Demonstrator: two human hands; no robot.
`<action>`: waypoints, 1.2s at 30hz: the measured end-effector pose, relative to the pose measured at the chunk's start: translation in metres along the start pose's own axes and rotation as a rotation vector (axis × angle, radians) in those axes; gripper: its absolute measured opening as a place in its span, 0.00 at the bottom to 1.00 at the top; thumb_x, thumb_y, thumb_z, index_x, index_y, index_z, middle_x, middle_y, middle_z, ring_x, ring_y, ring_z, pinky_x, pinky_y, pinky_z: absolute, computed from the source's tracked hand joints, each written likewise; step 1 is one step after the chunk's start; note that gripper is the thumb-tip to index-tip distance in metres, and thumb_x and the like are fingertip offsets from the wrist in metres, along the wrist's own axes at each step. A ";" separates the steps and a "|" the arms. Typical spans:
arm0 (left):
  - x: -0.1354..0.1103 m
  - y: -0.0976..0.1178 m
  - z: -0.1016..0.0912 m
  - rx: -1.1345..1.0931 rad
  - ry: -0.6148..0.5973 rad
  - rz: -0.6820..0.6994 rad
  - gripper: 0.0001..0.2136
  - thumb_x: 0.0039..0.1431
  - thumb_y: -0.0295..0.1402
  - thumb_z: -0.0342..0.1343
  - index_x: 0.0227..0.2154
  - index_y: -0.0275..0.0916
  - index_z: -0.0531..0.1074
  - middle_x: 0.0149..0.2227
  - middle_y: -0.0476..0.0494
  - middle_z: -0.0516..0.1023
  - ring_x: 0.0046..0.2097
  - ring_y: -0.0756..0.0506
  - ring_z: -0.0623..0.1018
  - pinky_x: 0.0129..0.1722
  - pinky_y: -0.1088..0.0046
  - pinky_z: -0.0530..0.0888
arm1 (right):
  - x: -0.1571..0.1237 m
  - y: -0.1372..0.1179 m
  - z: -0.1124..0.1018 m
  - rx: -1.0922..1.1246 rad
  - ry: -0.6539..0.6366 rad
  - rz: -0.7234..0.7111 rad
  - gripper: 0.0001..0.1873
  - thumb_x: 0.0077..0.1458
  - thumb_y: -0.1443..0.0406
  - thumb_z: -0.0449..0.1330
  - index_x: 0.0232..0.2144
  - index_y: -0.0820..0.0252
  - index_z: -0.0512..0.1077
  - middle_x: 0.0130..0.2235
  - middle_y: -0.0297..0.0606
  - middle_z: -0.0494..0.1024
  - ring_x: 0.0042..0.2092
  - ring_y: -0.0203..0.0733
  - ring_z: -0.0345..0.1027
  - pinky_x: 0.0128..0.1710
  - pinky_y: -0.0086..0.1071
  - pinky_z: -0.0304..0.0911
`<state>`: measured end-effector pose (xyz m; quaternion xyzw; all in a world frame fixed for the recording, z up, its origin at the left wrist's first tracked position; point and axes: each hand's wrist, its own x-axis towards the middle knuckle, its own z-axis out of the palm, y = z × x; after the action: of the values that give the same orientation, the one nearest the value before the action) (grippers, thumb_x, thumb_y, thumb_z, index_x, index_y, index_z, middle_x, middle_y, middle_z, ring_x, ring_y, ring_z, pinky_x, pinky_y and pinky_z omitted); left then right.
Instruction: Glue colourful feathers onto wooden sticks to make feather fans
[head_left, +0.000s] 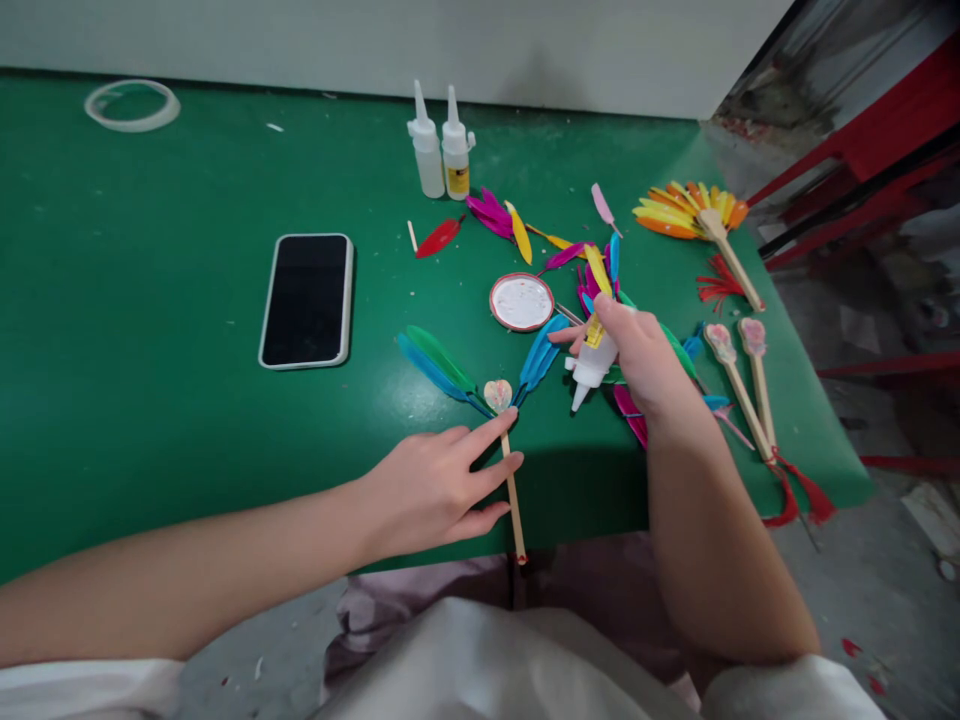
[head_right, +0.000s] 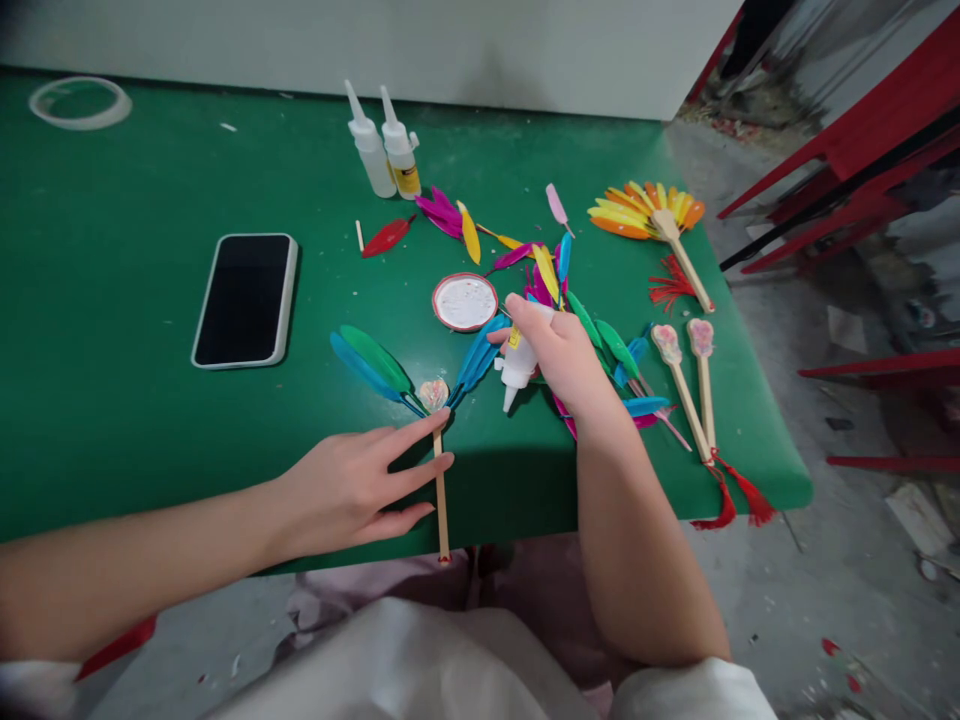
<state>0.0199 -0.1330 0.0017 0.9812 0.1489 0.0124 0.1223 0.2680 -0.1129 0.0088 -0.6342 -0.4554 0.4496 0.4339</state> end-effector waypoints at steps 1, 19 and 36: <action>0.000 0.000 0.000 -0.001 0.001 0.002 0.17 0.61 0.40 0.43 0.50 0.41 0.67 0.60 0.32 0.58 0.40 0.42 0.76 0.30 0.65 0.76 | 0.000 0.000 0.000 -0.005 -0.002 -0.005 0.27 0.49 0.44 0.52 0.18 0.60 0.70 0.20 0.37 0.73 0.24 0.38 0.69 0.23 0.30 0.61; 0.001 -0.020 -0.002 0.128 0.460 -0.058 0.11 0.57 0.34 0.50 0.38 0.37 0.73 0.20 0.50 0.71 0.23 0.52 0.72 0.21 0.78 0.65 | -0.006 -0.006 -0.010 0.197 0.240 -0.157 0.24 0.51 0.44 0.50 0.36 0.55 0.69 0.19 0.29 0.66 0.16 0.30 0.55 0.15 0.28 0.48; 0.007 -0.018 0.010 0.161 0.269 -0.091 0.17 0.60 0.39 0.46 0.47 0.37 0.67 0.21 0.50 0.72 0.23 0.48 0.73 0.21 0.74 0.63 | -0.053 -0.025 0.026 -0.023 0.111 -0.093 0.21 0.50 0.53 0.59 0.45 0.52 0.64 0.20 0.28 0.68 0.17 0.34 0.62 0.14 0.28 0.56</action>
<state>0.0223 -0.1169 -0.0120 0.9695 0.2090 0.1261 0.0226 0.2286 -0.1551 0.0361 -0.6412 -0.4647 0.3878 0.4716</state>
